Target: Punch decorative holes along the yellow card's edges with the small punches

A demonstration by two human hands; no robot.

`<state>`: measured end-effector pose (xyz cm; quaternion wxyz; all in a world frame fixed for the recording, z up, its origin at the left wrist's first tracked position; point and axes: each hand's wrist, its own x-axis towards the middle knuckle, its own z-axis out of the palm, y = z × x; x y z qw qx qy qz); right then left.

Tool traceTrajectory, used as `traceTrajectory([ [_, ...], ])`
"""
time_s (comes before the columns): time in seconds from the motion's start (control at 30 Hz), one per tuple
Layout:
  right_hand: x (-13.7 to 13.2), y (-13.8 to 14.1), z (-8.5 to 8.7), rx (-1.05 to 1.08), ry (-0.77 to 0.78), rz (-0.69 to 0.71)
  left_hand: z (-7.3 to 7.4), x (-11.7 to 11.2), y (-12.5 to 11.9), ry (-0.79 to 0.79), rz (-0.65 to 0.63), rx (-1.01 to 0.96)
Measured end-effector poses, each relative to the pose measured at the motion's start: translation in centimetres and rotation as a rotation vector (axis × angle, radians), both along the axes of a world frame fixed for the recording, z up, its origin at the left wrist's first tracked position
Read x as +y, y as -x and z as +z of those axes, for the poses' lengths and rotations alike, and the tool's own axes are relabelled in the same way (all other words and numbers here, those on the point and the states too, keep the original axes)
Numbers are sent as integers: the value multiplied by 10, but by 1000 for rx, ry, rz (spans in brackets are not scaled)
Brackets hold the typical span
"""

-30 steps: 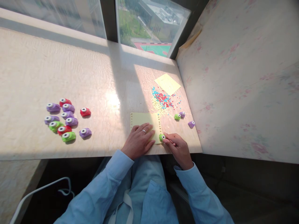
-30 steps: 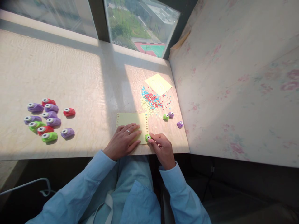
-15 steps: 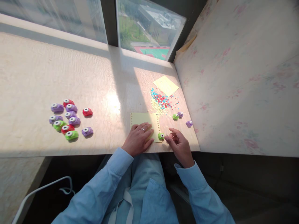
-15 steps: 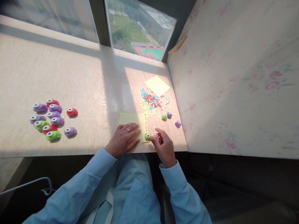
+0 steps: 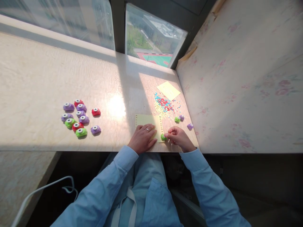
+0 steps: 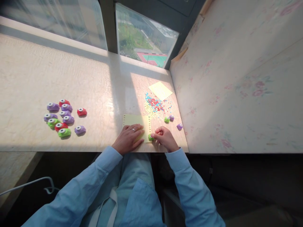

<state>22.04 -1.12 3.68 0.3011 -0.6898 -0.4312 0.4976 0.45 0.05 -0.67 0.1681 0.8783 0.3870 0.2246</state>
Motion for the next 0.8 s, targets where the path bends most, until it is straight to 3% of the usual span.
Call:
traceTrajectory([
  [0.37, 18, 2, 1, -315, 102, 276, -1, 0, -1, -17, -4, 18],
  [0.8, 22, 15, 3, -562, 121, 321, -5, -1, -2, -41, 0, -7],
])
